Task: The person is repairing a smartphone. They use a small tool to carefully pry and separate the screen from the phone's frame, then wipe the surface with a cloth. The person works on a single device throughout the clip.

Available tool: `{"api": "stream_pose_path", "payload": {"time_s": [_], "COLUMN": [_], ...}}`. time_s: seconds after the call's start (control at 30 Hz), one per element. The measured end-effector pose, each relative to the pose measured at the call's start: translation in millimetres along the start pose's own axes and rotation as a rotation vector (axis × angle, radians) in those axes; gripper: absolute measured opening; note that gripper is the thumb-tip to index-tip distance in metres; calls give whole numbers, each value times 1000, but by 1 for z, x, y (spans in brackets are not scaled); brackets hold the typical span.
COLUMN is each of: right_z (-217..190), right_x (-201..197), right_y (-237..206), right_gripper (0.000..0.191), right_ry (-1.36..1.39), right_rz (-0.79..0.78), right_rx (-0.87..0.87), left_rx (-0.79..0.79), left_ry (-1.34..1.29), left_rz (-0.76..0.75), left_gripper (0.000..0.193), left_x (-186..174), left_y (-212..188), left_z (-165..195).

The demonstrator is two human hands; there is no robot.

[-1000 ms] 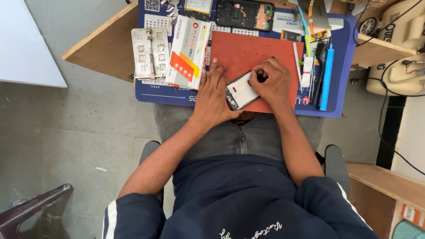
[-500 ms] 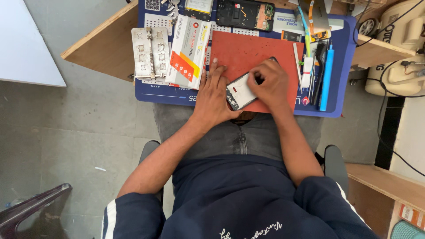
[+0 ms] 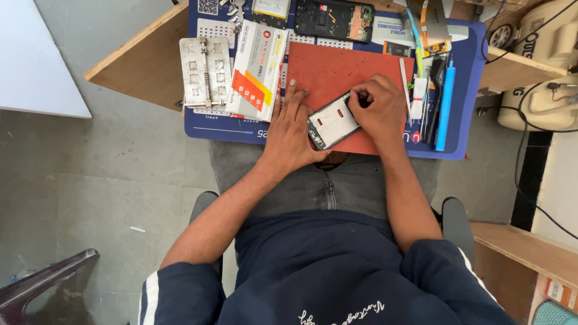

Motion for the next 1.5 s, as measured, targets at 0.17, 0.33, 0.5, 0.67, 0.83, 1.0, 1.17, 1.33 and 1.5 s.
{"api": "stream_pose_path", "payload": {"time_s": [0.17, 0.33, 0.5, 0.67, 0.83, 1.0, 1.17, 1.33, 1.5], "right_z": [-21, -15, -16, -9, -12, -16, -14, -19, -16], "right_x": [8, 7, 12, 10, 14, 15, 17, 18, 17], "right_y": [-6, -6, -8, -8, -11, -11, -12, -13, -13], "right_gripper": [9, 10, 11, 9, 11, 11, 11, 11, 11], "right_ry": [72, 8, 77, 71, 94, 96, 88, 124, 105], "right_rz": [-57, -22, -56, -1, -55, -59, -64, -78, -55], "right_rx": [-145, -55, -76, -23, -54, -61, -36, -104, -63], "left_rx": [4, 3, 15, 18, 29, 17, 18, 21, 21], "left_ry": [2, 0, 11, 20, 14, 2, 17, 8, 24], "left_rz": [18, 13, 26, 26, 48, 32, 36, 47, 47], "left_gripper": [79, 80, 81, 82, 82, 82, 82, 82, 80], "left_x": [-1, -1, -1, -1, -3, -2, -1, -1, 1], "left_y": [1, 0, 1, 0, 0, 1, 1, 0, 0], "left_z": [1, 0, 0, 1, 2, 2, 2, 1, 1]}}
Point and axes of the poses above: each hand's wrist, its own y-axis towards the middle knuckle, its own x-axis out of the palm, z = x × y, the point moved 7 cm from there along y, towards the middle knuckle, and after that the axes turned 5 degrees about z, right-handed, at the moved point
